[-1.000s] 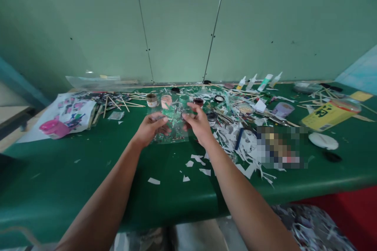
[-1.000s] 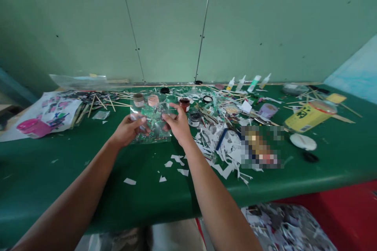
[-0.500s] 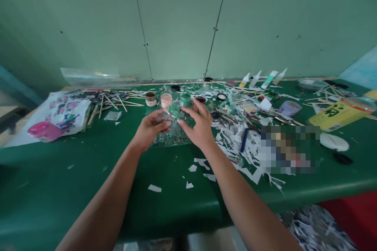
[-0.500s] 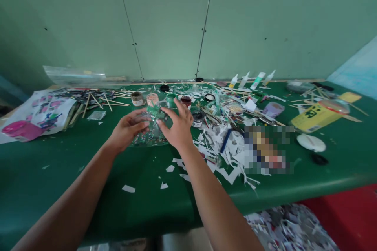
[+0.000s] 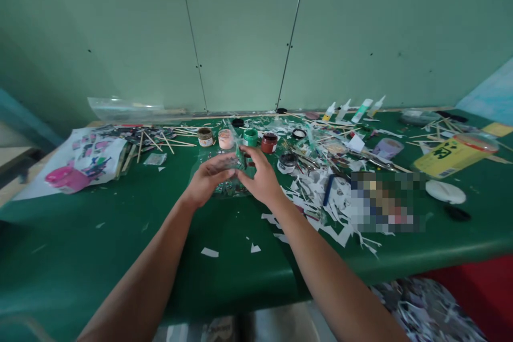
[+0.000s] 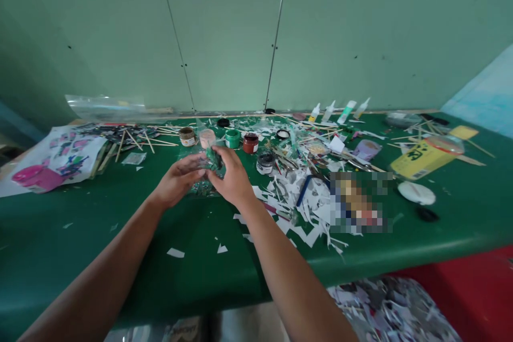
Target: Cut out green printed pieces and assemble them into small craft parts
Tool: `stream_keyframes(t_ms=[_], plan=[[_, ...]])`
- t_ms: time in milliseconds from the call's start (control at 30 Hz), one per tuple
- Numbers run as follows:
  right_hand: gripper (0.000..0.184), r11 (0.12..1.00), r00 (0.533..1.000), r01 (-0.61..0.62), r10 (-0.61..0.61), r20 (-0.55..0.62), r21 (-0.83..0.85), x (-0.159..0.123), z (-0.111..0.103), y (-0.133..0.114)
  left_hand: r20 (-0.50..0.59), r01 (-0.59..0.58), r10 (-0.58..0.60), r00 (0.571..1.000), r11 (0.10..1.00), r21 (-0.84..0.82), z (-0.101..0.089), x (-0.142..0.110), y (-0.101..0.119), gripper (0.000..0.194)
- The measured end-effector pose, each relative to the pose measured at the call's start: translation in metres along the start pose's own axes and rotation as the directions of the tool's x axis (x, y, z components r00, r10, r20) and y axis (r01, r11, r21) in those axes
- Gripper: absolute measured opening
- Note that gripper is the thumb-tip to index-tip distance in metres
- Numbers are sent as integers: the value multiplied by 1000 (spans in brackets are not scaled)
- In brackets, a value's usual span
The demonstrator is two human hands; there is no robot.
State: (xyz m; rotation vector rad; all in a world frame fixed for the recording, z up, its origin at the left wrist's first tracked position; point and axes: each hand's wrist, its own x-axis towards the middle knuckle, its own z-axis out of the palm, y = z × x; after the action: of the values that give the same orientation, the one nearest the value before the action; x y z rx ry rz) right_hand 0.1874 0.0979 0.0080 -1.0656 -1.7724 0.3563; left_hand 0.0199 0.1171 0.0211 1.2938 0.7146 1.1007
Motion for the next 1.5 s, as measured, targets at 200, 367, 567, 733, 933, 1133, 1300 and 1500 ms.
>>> stream_keyframes(t_ms=[200, 367, 567, 733, 933, 1133, 1300, 1500], plan=[[49, 999, 999, 45, -45, 6, 29, 0, -5, -6, 3, 0, 0, 1000, 997, -74, 4, -3, 9, 49], [45, 999, 984, 12, -20, -177, -47, 0, -11, -5, -279, -145, 151, 948, 989, 41, 5, -8, 17, 71], [26, 983, 951, -156, 176, -256, 100, 3, -13, 1, -659, -236, 276, 700, 960, 151, -11, -47, 26, 81], [28, 987, 989, -105, 91, 118, 124, -1, -8, -8, -755, -179, 184, 630, 980, 89, -16, -101, 24, 55], [29, 991, 936, -134, 128, 329, -2, -3, -8, -10, -861, -249, 169, 480, 967, 51, -14, -127, 23, 42], [29, 895, 857, -43, 262, 444, -444, -7, 0, -17, -842, -242, 161, 515, 970, 37, -17, -126, 26, 56], [33, 877, 896, -38, 242, 372, -480, -8, 8, -17, -852, -208, 120, 510, 978, 13, -16, -125, 25, 41], [57, 828, 821, -118, 391, 415, -548, -10, 15, -8, -838, -222, 133, 529, 975, 14, -15, -126, 26, 38]])
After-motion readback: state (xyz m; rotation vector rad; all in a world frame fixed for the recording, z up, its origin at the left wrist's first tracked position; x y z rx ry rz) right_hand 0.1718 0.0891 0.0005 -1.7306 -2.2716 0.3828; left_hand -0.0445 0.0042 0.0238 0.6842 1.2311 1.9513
